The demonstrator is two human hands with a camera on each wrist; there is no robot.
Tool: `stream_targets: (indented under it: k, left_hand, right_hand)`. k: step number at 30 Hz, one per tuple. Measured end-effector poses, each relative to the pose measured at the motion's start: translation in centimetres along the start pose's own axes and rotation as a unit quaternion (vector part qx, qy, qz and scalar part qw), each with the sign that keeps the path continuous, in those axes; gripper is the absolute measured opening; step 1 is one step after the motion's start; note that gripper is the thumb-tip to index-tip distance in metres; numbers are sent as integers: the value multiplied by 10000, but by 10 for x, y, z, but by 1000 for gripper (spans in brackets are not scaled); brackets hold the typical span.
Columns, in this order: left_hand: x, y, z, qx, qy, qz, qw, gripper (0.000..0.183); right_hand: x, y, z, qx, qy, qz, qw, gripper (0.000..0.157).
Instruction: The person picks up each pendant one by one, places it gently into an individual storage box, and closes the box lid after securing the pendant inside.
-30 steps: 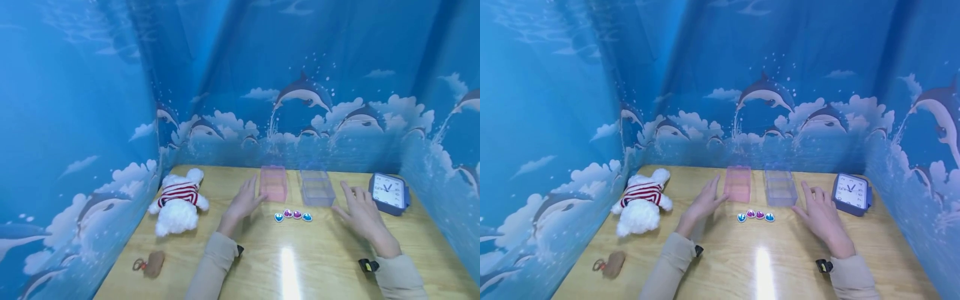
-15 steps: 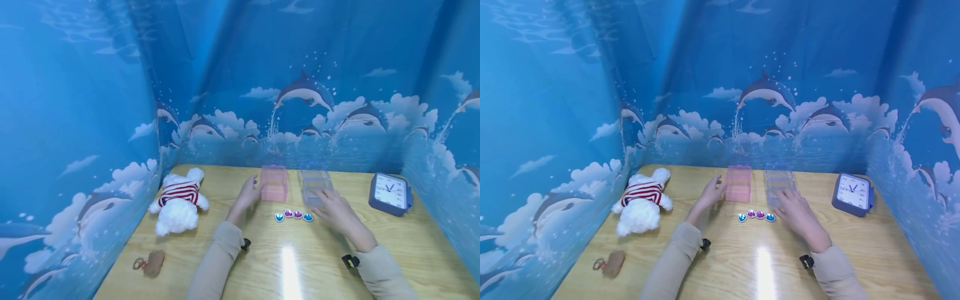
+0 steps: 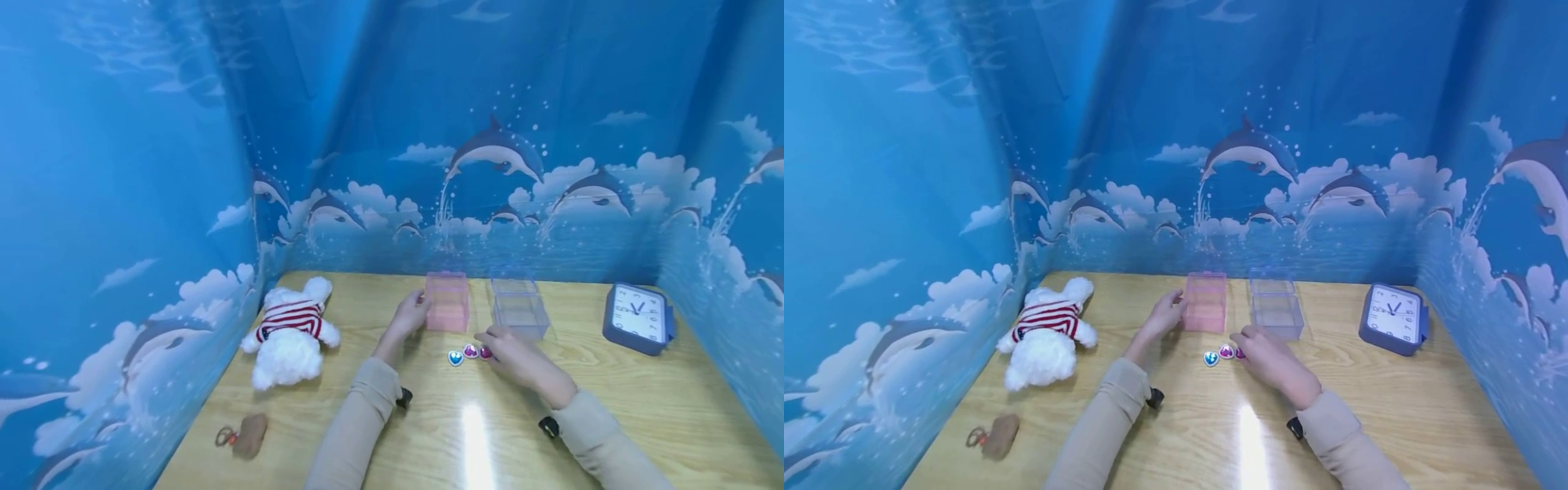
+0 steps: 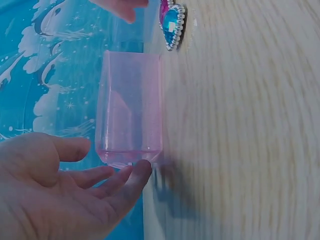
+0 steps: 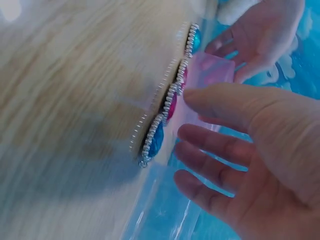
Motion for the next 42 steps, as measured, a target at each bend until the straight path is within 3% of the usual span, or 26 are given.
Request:
stream_targets:
  k: [7, 12, 17, 24, 31, 35, 42]
  left_hand:
    - [2, 0, -2, -11, -97, -19, 10000, 54]
    - [3, 2, -2, 90, 6, 73, 9999, 49]
    - [3, 2, -2, 130, -15, 82, 9999, 48]
    - [3, 4, 2, 126, 15, 126, 9998, 47]
    - [1, 7, 0, -146, -75, 120, 9998, 50]
    - [0, 7, -1, -71, -93, 154, 9998, 49]
    - [0, 7, -3, -42, -176, 153, 9997, 48]
  right_hand:
    - [7, 4, -3, 78, -110, -98, 9999, 20]
    - [10, 7, -2, 150, -112, -201, 9996, 17]
    - [12, 9, 2, 68, -238, -148, 9996, 17]
    - [11, 7, 7, 107, 38, -63, 9999, 18]
    - [1, 8, 5, -290, 539, 447, 9971, 24]
    - [-4, 11, 5, -476, 517, 698, 9951, 25]
    - [-14, 17, 4, -325, 608, 453, 9966, 30]
Point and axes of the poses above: each hand's wrist, its own y-axis towards the middle knuckle, its own x-axis out of the palm, z = x × y, the point moved 2 cm from there along y, towards the middle knuckle, and after that the axes turned 9 degrees about -z, right-handed, at the moved point
